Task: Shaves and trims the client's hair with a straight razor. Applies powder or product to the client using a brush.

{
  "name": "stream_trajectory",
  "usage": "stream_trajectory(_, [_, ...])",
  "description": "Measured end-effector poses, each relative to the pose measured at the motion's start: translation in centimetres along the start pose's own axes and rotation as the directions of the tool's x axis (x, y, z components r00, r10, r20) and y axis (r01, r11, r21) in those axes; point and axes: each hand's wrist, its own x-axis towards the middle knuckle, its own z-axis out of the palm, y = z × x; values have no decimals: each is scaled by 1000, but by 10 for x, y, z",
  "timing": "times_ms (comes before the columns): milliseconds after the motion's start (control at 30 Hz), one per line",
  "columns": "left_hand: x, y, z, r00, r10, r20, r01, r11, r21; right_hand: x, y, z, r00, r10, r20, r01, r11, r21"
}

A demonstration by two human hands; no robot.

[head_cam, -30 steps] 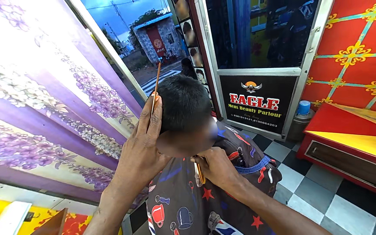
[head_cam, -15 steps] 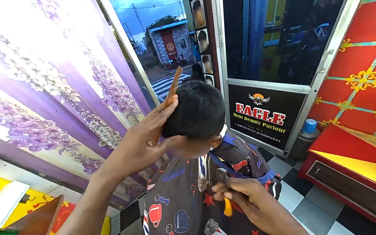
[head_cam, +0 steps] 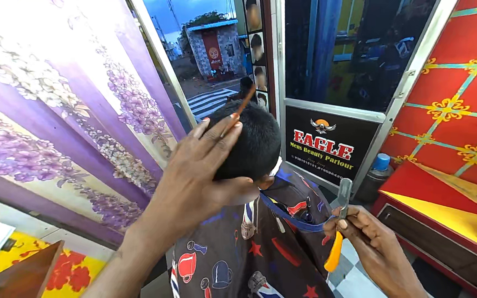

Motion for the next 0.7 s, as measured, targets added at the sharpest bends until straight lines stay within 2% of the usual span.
stream_trajectory(100, [3,2,8,998,-3,55,1,999,41,3,-14,20,1000,4,-11,-2,988,155])
stream_trajectory(300, [19,-14,9,991,13,133,-22,998,65,-1,-30,105,978,29,206,-96,942,322])
stream_trajectory(367, [25,-18,12,991,14,135,-25,996,81,6,-30,117,974,-13,226,-68,935,349])
stream_trajectory(467, [30,-22,15,990,-27,135,16,997,77,21,-34,101,987,-77,139,31,950,309])
stream_trajectory(567, [34,-25,15,989,-58,137,50,997,58,37,-43,56,994,-109,-29,112,980,166])
stream_trajectory(700, [41,-27,16,989,-80,125,75,996,43,61,-54,-9,937,-239,-255,229,971,-68])
